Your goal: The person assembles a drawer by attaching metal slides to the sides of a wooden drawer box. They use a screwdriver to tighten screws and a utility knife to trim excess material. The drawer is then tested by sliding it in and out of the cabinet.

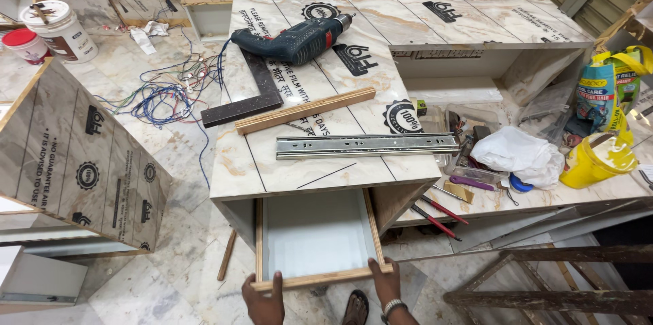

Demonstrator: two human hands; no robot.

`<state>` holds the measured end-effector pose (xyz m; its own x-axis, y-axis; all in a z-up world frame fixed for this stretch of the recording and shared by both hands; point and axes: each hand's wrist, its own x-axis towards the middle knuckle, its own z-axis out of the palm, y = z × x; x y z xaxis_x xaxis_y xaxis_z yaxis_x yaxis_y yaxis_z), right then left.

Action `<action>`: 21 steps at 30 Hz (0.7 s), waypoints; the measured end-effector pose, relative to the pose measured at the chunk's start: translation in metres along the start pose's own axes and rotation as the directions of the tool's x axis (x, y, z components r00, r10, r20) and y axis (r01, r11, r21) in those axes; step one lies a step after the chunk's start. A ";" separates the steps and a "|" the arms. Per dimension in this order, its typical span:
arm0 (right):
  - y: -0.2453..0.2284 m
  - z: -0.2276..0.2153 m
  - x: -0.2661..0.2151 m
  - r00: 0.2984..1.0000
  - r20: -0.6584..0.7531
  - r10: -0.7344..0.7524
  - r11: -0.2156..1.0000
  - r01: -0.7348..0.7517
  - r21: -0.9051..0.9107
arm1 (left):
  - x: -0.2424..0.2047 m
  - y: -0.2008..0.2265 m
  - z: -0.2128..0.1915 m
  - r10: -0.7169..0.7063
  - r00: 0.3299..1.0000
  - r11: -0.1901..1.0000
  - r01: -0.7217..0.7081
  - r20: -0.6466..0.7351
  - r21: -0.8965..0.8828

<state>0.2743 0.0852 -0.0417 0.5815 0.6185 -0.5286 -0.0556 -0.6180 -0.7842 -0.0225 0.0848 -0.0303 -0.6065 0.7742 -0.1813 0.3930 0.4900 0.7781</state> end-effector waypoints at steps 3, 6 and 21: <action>0.017 -0.028 -0.018 0.994 0.099 0.034 0.995 -0.025 -0.092 | -0.003 -0.036 -0.012 0.024 0.995 0.999 -0.027 0.096 0.038; 0.017 -0.052 -0.019 0.970 0.200 0.141 0.989 -0.129 -0.070 | 0.013 -0.054 -0.026 -0.066 0.975 0.976 0.107 0.210 -0.191; -0.012 -0.042 0.002 0.917 0.398 0.031 0.925 0.125 -0.359 | 0.069 -0.032 -0.026 0.126 0.698 0.988 -0.025 0.705 -0.151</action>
<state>0.3104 0.0735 -0.0194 0.2084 0.7411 -0.6382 0.3124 -0.6688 -0.6747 -0.0949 0.1120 -0.0520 0.1136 0.8844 -0.4527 0.2994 0.4040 0.8644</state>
